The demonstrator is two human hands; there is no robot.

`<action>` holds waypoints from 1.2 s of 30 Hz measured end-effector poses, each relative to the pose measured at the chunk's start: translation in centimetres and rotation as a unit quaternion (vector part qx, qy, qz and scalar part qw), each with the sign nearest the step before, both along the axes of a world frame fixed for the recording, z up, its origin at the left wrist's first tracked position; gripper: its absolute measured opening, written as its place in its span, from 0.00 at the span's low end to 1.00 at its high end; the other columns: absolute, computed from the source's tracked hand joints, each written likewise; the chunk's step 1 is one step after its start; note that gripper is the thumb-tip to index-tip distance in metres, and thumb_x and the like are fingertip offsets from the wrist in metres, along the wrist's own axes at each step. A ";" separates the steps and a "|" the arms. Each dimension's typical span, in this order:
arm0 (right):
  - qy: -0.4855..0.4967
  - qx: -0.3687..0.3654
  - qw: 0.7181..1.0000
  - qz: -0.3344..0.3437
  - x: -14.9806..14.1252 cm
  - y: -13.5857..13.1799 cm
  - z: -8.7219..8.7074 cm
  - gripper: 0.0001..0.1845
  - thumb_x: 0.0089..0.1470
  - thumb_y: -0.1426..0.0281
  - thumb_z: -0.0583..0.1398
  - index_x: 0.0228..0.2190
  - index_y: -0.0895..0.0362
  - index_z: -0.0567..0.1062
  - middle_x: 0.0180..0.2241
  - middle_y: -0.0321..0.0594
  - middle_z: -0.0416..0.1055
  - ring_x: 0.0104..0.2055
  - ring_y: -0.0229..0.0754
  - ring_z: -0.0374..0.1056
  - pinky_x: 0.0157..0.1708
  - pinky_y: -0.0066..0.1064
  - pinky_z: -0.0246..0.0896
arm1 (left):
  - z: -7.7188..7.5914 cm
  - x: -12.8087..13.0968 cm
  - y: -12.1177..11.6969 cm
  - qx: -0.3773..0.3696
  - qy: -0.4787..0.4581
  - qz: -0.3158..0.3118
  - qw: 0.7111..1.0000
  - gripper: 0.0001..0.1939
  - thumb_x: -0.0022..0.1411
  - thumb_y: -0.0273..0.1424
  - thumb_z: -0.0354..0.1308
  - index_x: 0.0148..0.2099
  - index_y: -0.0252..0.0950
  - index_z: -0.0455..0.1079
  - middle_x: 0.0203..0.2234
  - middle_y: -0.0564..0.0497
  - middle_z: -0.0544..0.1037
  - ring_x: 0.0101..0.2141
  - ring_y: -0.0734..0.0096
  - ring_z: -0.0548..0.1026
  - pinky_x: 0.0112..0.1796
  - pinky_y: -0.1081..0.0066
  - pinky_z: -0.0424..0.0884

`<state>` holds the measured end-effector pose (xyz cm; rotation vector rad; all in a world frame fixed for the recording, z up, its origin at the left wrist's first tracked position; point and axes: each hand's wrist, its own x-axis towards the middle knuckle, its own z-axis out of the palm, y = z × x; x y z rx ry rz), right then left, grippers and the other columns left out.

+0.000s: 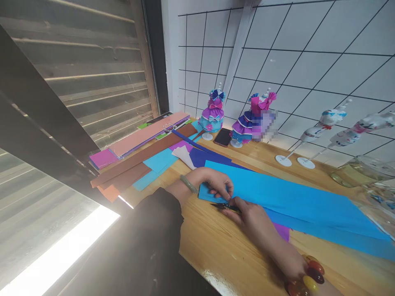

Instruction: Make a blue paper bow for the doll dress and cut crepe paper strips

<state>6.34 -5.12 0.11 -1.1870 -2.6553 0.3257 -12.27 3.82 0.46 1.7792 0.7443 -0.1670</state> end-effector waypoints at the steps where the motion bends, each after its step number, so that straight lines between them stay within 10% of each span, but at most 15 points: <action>1: -0.004 0.000 1.000 0.000 -0.1 0.0 0.0 0.17 0.55 0.55 0.52 0.33 0.54 0.72 0.31 0.42 0.76 0.31 0.45 0.73 0.25 0.30 0.60 | 0.0 0.0 0.0 0.004 -0.002 0.001 1.000 0.16 0.49 0.41 0.59 0.39 0.37 0.67 0.17 0.57 0.70 0.16 0.79 0.65 0.18 0.78 0.61; 36: -0.026 -0.006 1.000 -0.010 -1.4 0.2 -0.8 0.18 0.55 0.55 0.52 0.36 0.55 0.70 0.32 0.43 0.77 0.32 0.47 0.73 0.26 0.31 0.61 | -0.1 0.1 -0.1 0.013 -0.007 -0.003 1.000 0.09 0.50 0.29 0.53 0.37 0.38 0.67 0.14 0.57 0.69 0.17 0.75 0.68 0.17 0.77 0.62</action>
